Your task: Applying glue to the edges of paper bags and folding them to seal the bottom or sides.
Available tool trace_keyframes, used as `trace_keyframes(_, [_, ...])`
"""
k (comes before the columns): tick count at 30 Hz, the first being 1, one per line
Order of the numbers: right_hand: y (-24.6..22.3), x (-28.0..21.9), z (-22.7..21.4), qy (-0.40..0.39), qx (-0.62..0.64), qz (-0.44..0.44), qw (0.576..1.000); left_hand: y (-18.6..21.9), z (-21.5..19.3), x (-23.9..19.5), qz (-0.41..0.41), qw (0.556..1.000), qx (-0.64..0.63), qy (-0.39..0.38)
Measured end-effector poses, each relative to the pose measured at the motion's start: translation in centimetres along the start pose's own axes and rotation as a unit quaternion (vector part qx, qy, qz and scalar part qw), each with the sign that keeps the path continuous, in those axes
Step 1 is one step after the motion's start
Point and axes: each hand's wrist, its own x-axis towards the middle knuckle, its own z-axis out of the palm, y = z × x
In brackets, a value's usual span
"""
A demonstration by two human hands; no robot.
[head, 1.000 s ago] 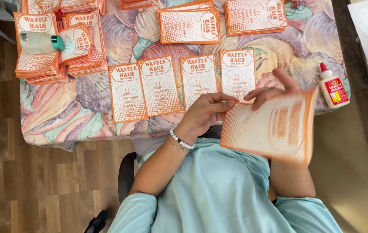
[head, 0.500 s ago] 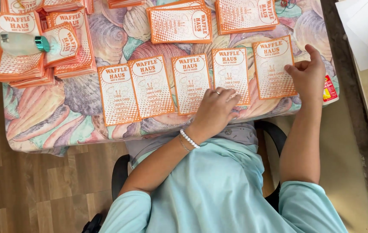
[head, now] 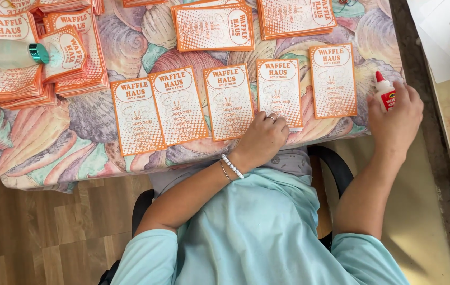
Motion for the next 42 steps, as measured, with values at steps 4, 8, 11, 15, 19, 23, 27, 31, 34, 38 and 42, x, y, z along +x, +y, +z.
trace_keyframes(4, [3.4, -0.7, 1.2, -0.036, -0.011, 0.018, 0.999, -0.5, 0.2, 0.3, -0.044, 0.993, -0.087, 0.067])
trace_keyframes(8, [3.9, -0.8, 1.8, 0.027, -0.028, 0.014, 0.999, -0.2, 0.1, 0.0, -0.198, 0.937, -0.266, 0.113])
trace_keyframes(11, [0.9, -1.3, 0.4, 0.125, 0.143, 0.077, 0.979, 0.1, -1.3, 0.0, -0.284, 0.871, -0.374, 0.146])
trace_keyframes(15, [-7.5, -3.1, -1.7, 0.093, 0.646, 0.254, 0.714, 0.7, -3.9, 0.6, -0.398, 0.733, -0.509, 0.215])
trace_keyframes(19, [-11.7, -6.7, 4.9, 0.013, 0.703, 0.183, 0.687, 1.4, -3.3, -1.1, -0.414, 0.639, -0.603, 0.239])
trace_keyframes(23, [-13.6, -6.3, 6.1, -0.047, 0.593, 0.077, 0.800, 0.7, -5.4, -4.2, -0.454, 0.634, -0.595, 0.195])
trace_keyframes(27, [-14.0, -4.9, 4.9, -0.076, 0.553, 0.017, 0.830, -1.2, -7.0, -8.8, -0.529, 0.639, -0.553, 0.078])
trace_keyframes(31, [-13.9, -3.4, 4.6, -0.114, 0.533, -0.014, 0.838, -2.4, -9.2, -9.3, -0.381, 0.824, -0.355, 0.223])
trace_keyframes(34, [-14.0, -3.6, 4.8, -0.100, 0.492, -0.042, 0.864, -3.2, -9.0, -8.8, -0.160, 0.970, -0.136, 0.120])
trace_keyframes(38, [-12.5, -3.7, 7.4, -0.076, 0.510, 0.004, 0.857, -3.6, -7.7, -9.1, -0.118, 0.990, -0.066, -0.028])
trace_keyframes(42, [-12.3, -3.7, 7.8, 0.000, 0.537, 0.040, 0.843, -4.3, -8.9, -9.2, -0.141, 0.983, -0.063, -0.102])
